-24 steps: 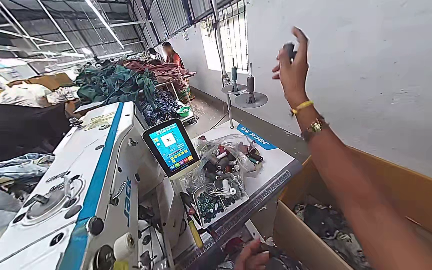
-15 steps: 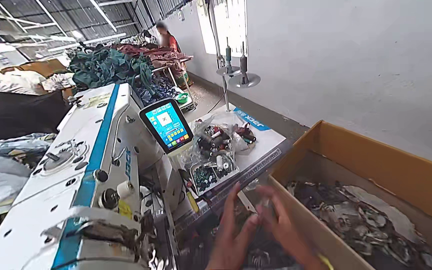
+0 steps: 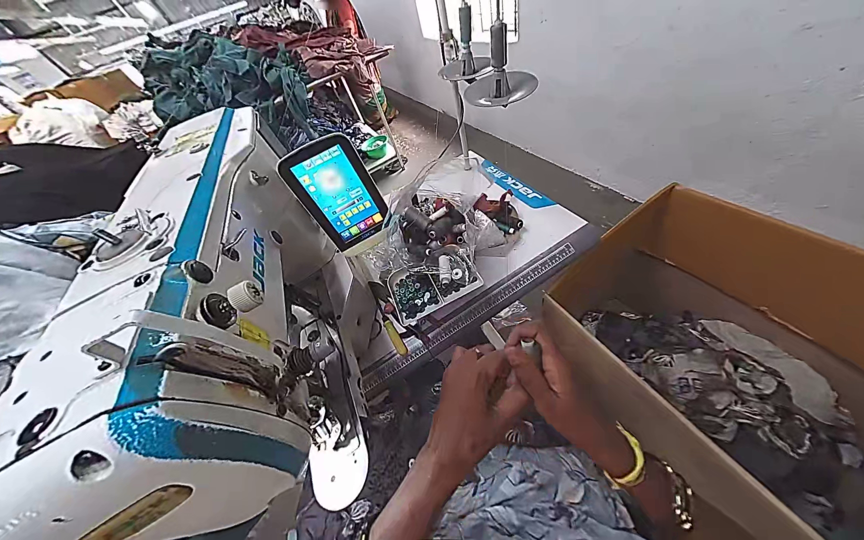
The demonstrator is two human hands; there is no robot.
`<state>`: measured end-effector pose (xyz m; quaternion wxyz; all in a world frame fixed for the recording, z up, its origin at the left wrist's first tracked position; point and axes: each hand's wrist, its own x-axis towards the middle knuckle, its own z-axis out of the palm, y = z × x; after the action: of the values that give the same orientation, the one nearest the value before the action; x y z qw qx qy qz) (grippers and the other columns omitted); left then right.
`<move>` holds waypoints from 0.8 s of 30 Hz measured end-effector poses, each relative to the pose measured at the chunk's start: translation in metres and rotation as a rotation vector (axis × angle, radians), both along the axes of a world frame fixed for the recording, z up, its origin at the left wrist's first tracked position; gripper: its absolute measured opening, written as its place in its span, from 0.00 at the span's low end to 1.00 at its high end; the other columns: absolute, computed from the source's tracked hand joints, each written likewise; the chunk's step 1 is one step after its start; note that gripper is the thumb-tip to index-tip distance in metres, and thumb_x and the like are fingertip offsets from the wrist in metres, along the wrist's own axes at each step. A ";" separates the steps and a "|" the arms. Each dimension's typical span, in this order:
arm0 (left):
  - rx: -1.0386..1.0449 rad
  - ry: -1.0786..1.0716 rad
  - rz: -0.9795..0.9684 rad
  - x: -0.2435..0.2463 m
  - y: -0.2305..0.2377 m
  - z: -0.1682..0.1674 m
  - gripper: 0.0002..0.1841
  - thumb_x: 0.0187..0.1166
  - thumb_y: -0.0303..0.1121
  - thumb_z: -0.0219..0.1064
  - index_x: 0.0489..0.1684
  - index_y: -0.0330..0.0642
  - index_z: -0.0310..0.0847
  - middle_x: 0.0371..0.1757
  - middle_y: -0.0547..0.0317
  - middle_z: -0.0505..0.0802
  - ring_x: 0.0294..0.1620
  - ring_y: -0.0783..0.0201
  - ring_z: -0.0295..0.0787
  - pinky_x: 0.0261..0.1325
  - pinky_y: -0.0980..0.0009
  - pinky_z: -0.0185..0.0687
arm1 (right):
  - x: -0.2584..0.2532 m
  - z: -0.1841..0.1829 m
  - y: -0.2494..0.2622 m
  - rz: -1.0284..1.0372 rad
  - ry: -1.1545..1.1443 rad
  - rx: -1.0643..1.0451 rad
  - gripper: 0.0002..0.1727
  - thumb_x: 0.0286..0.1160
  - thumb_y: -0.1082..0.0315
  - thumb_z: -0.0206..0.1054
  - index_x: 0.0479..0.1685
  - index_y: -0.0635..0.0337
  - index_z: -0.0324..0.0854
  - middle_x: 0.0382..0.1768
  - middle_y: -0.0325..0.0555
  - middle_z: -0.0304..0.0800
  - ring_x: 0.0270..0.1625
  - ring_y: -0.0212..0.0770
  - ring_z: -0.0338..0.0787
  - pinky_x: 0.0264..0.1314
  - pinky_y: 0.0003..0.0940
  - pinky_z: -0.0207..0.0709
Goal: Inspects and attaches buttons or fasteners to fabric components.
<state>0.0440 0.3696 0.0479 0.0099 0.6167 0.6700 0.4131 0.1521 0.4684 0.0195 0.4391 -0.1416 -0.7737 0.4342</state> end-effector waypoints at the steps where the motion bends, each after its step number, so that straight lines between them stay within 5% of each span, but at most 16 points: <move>1: 0.082 -0.007 0.001 0.000 -0.001 -0.004 0.15 0.73 0.38 0.67 0.15 0.42 0.79 0.16 0.62 0.79 0.22 0.67 0.75 0.36 0.68 0.70 | -0.003 0.000 -0.001 -0.037 -0.020 0.036 0.23 0.92 0.47 0.51 0.50 0.61 0.76 0.28 0.38 0.81 0.27 0.21 0.80 0.30 0.18 0.76; 3: 0.235 0.027 0.010 0.002 -0.001 -0.010 0.14 0.69 0.31 0.68 0.11 0.43 0.74 0.15 0.59 0.79 0.23 0.65 0.77 0.35 0.72 0.71 | -0.015 -0.003 0.014 -0.253 -0.131 0.067 0.21 0.91 0.54 0.53 0.51 0.67 0.79 0.21 0.44 0.83 0.20 0.35 0.83 0.23 0.34 0.78; 5: 0.315 0.007 0.006 0.004 -0.004 -0.005 0.16 0.69 0.28 0.64 0.11 0.45 0.64 0.14 0.62 0.71 0.21 0.69 0.70 0.32 0.78 0.66 | -0.028 -0.007 0.047 -0.409 -0.255 -0.053 0.24 0.90 0.56 0.54 0.60 0.73 0.78 0.23 0.53 0.85 0.24 0.50 0.87 0.30 0.53 0.82; 8: 0.297 -0.123 0.013 -0.007 -0.006 0.012 0.17 0.78 0.30 0.60 0.13 0.44 0.67 0.14 0.65 0.70 0.19 0.74 0.66 0.31 0.80 0.63 | -0.055 0.032 0.054 -0.303 -0.289 0.081 0.26 0.90 0.52 0.54 0.61 0.69 0.81 0.24 0.52 0.88 0.26 0.53 0.90 0.31 0.56 0.83; 10: 0.285 -0.173 0.026 -0.011 -0.005 0.022 0.20 0.82 0.35 0.59 0.13 0.45 0.68 0.13 0.68 0.68 0.18 0.77 0.64 0.29 0.81 0.62 | -0.082 0.076 0.044 -0.171 -0.461 0.175 0.28 0.88 0.47 0.56 0.71 0.61 0.80 0.37 0.58 0.94 0.39 0.61 0.94 0.42 0.62 0.82; 13: 0.216 -0.227 0.044 -0.005 -0.013 0.040 0.23 0.89 0.42 0.55 0.17 0.42 0.73 0.15 0.69 0.71 0.18 0.80 0.66 0.26 0.83 0.65 | -0.119 0.116 0.063 -0.094 -0.721 0.230 0.41 0.83 0.42 0.64 0.90 0.56 0.61 0.62 0.63 0.86 0.56 0.64 0.90 0.57 0.63 0.80; 14: 0.191 -0.229 0.057 -0.008 -0.019 0.046 0.24 0.90 0.42 0.53 0.19 0.40 0.76 0.16 0.67 0.73 0.19 0.79 0.70 0.27 0.82 0.68 | -0.119 0.127 0.071 -0.082 -0.653 0.198 0.38 0.81 0.44 0.67 0.84 0.58 0.69 0.59 0.63 0.88 0.55 0.63 0.91 0.59 0.62 0.80; 16: 0.170 -0.220 0.084 -0.015 -0.030 0.049 0.26 0.93 0.42 0.49 0.21 0.36 0.79 0.17 0.62 0.81 0.22 0.77 0.78 0.30 0.79 0.76 | -0.103 0.141 0.092 -0.086 -0.352 0.119 0.20 0.85 0.52 0.65 0.54 0.61 0.89 0.36 0.52 0.95 0.35 0.49 0.94 0.44 0.53 0.87; 18: 0.163 -0.228 0.087 -0.018 -0.037 0.045 0.27 0.94 0.42 0.47 0.22 0.36 0.79 0.19 0.63 0.84 0.24 0.79 0.79 0.33 0.80 0.77 | -0.087 0.156 0.127 -0.249 -0.155 0.107 0.20 0.90 0.54 0.59 0.45 0.63 0.89 0.28 0.52 0.91 0.26 0.51 0.90 0.32 0.55 0.84; 20: 0.151 -0.257 0.059 -0.018 -0.038 0.042 0.25 0.94 0.40 0.48 0.26 0.36 0.83 0.21 0.64 0.85 0.25 0.81 0.77 0.33 0.83 0.75 | -0.095 0.171 0.182 -0.475 -0.118 0.133 0.17 0.89 0.59 0.60 0.52 0.65 0.88 0.40 0.62 0.90 0.42 0.62 0.90 0.45 0.63 0.80; 22: 0.140 -0.275 0.018 -0.017 -0.035 0.042 0.24 0.94 0.39 0.48 0.35 0.35 0.89 0.25 0.64 0.89 0.26 0.84 0.76 0.35 0.85 0.74 | -0.123 0.189 0.247 -0.596 -0.196 0.094 0.16 0.83 0.65 0.65 0.63 0.60 0.88 0.60 0.62 0.87 0.63 0.62 0.86 0.64 0.61 0.77; 24: 0.136 -0.298 -0.009 -0.018 -0.032 0.043 0.24 0.94 0.39 0.47 0.47 0.33 0.90 0.29 0.62 0.89 0.25 0.85 0.72 0.33 0.86 0.70 | -0.144 0.199 0.291 -0.603 -0.285 0.120 0.22 0.77 0.68 0.71 0.70 0.59 0.85 0.70 0.67 0.77 0.74 0.66 0.77 0.69 0.61 0.75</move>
<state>0.0255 0.3379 0.0905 0.0691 0.5508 0.6290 0.5442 0.0079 0.7594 0.2184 0.4428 -0.3971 -0.7748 0.2145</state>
